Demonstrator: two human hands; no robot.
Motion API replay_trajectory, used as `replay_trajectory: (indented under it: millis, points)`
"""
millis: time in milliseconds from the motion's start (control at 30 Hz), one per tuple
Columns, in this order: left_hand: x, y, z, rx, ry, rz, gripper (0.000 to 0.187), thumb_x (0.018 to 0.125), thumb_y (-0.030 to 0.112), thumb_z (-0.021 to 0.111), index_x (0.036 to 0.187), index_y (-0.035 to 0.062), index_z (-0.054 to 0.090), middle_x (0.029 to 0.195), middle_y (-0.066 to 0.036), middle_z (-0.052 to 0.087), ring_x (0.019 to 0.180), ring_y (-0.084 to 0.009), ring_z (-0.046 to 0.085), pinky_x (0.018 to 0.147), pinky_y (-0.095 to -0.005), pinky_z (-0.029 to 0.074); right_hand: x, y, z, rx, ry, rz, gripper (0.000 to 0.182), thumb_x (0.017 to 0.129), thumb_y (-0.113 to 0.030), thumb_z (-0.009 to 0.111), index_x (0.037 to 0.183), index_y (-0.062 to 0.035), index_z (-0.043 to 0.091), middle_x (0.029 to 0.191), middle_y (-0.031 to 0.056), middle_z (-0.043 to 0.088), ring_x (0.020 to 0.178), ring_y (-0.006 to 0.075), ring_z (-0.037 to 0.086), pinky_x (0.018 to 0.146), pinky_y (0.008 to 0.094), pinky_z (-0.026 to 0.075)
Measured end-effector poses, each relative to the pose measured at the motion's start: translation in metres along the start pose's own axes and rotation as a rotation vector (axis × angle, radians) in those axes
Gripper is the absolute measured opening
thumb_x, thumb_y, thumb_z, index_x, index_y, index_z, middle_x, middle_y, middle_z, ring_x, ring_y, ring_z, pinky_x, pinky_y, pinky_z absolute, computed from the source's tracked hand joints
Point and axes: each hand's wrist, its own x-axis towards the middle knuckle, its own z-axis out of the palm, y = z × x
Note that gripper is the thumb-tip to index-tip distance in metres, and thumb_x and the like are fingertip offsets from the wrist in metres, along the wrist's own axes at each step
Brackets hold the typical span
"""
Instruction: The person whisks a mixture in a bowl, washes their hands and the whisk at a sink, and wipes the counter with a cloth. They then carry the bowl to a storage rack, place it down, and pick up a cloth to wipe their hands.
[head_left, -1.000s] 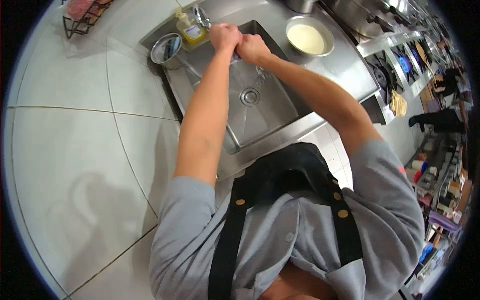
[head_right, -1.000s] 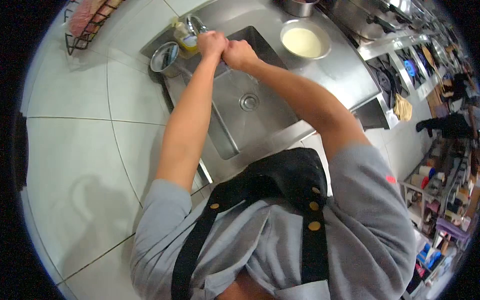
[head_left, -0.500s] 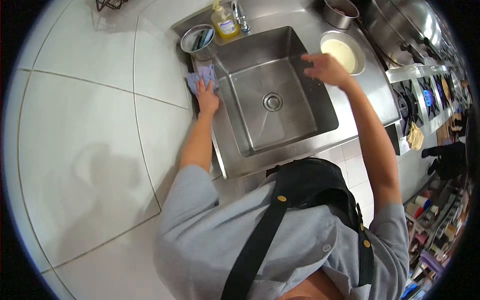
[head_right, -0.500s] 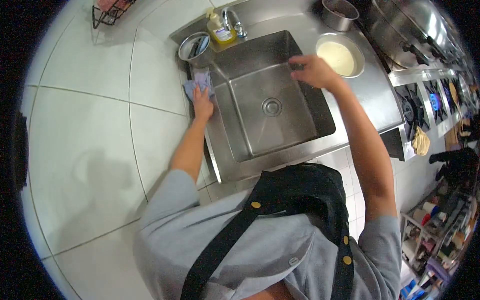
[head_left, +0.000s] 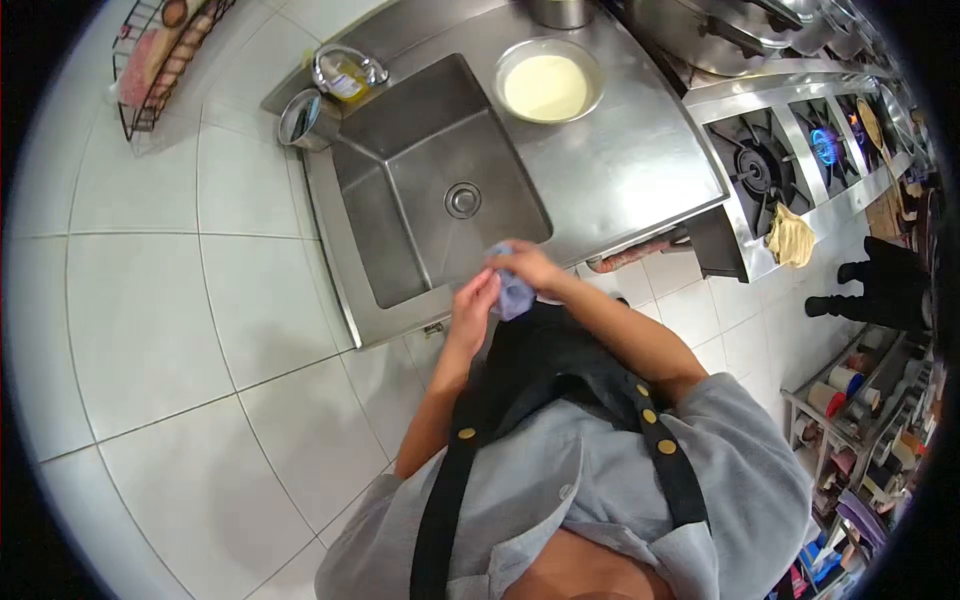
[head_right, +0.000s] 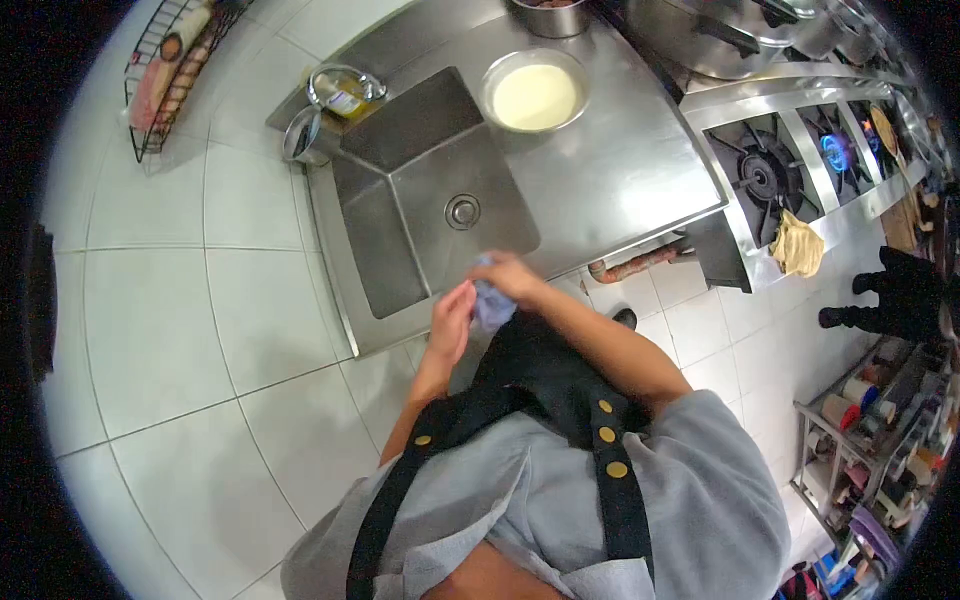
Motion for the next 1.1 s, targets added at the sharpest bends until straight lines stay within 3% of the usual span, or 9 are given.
replay_trajectory:
  millis: [67, 167, 233, 300, 533, 700, 900, 967, 1100]
  points:
    - [0.020, 0.010, 0.030, -0.037, 0.024, -0.063, 0.025, 0.088, 0.017, 0.055, 0.102, -0.0042, 0.056, 0.101, -0.010, 0.058, 0.090, -0.0214, 0.060, 0.074, -0.0324, 0.048, -0.047, -0.027, -0.072, -0.339, 0.329, -0.247, 0.058, 0.066, -0.022, 0.070, 0.117, -0.0059, 0.048, 0.101, 0.0151, 0.060, 0.090, 0.0239, 0.058, 0.080, 0.0341, 0.047]
    - [0.077, 0.022, 0.057, -0.040, 0.002, -0.049, 0.027, 0.087, 0.019, 0.056, 0.103, -0.0032, 0.055, 0.102, -0.011, 0.057, 0.091, -0.0230, 0.060, 0.074, -0.0336, 0.049, -0.099, -0.056, -0.194, -0.487, 0.666, -0.135, 0.067, 0.069, -0.027, 0.065, 0.127, -0.0062, 0.040, 0.106, 0.0234, 0.058, 0.097, 0.0362, 0.058, 0.082, 0.0402, 0.047]
    - [0.125, 0.032, 0.074, -0.094, -0.103, -0.096, 0.030, 0.085, 0.019, 0.058, 0.103, -0.0051, 0.054, 0.099, -0.011, 0.057, 0.091, -0.0273, 0.059, 0.073, -0.0382, 0.050, -0.090, -0.012, -0.270, -1.196, 0.998, -0.138, 0.068, 0.073, -0.033, 0.063, 0.129, -0.0036, 0.038, 0.122, 0.0251, 0.048, 0.113, 0.0390, 0.046, 0.092, 0.0461, 0.040]
    - [0.195, 0.038, 0.109, -0.172, 0.026, -0.195, 0.030, 0.084, 0.019, 0.060, 0.100, -0.0055, 0.053, 0.097, -0.011, 0.056, 0.089, -0.0326, 0.060, 0.073, -0.0447, 0.051, -0.071, 0.002, -0.262, -1.327, 0.989, 0.179, 0.067, 0.078, -0.039, 0.058, 0.130, -0.0033, 0.037, 0.135, 0.0248, 0.035, 0.122, 0.0420, 0.034, 0.097, 0.0544, 0.031]
    - [0.270, 0.035, 0.128, -0.304, -0.027, -0.138, 0.017, 0.075, -0.007, 0.046, 0.088, -0.0170, 0.046, 0.086, -0.023, 0.052, 0.081, -0.0369, 0.061, 0.072, -0.0534, 0.056, -0.007, 0.028, -0.281, -0.976, 1.274, -0.077, 0.060, 0.075, -0.022, 0.059, 0.126, 0.0016, 0.041, 0.127, 0.0262, 0.040, 0.115, 0.0433, 0.039, 0.098, 0.0487, 0.032]
    - [0.268, 0.051, 0.106, -0.271, -0.001, -0.167, 0.006, 0.069, -0.010, 0.044, 0.075, -0.0095, 0.046, 0.074, -0.014, 0.048, 0.068, -0.0287, 0.058, 0.071, -0.0593, 0.054, 0.089, -0.016, -0.311, -0.782, 1.444, -0.183, 0.060, 0.073, -0.023, 0.063, 0.123, 0.0045, 0.044, 0.126, 0.0304, 0.040, 0.117, 0.0443, 0.036, 0.101, 0.0484, 0.027]
    - [0.225, 0.078, 0.041, -0.184, 0.110, -0.114, 0.008, 0.071, -0.005, 0.051, 0.078, -0.0088, 0.051, 0.069, -0.013, 0.053, 0.061, -0.0263, 0.059, 0.061, -0.0504, 0.056, 0.244, -0.080, -0.321, -0.913, 1.111, -0.354, 0.054, 0.072, -0.023, 0.061, 0.124, -0.0123, 0.050, 0.123, 0.0126, 0.052, 0.113, 0.0284, 0.047, 0.099, 0.0386, 0.034]
    - [0.202, 0.108, 0.026, -0.124, 0.137, -0.112, 0.013, 0.072, -0.003, 0.053, 0.083, -0.0103, 0.053, 0.076, -0.016, 0.059, 0.065, -0.0281, 0.062, 0.060, -0.0491, 0.056, 0.284, -0.092, -0.303, -0.751, 0.707, -0.648, 0.041, 0.071, -0.015, 0.059, 0.112, -0.0167, 0.060, 0.109, 0.0135, 0.059, 0.101, 0.0307, 0.055, 0.089, 0.0368, 0.044]
    - [0.169, 0.140, -0.012, -0.072, 0.158, -0.091, 0.021, 0.073, -0.003, 0.053, 0.091, -0.0132, 0.054, 0.085, -0.019, 0.061, 0.072, -0.0312, 0.064, 0.058, -0.0468, 0.056, 0.247, -0.090, -0.238, -0.689, -0.091, -0.621, 0.040, 0.060, -0.002, 0.053, 0.099, -0.0030, 0.064, 0.097, 0.0152, 0.062, 0.095, 0.0286, 0.056, 0.084, 0.0363, 0.044]
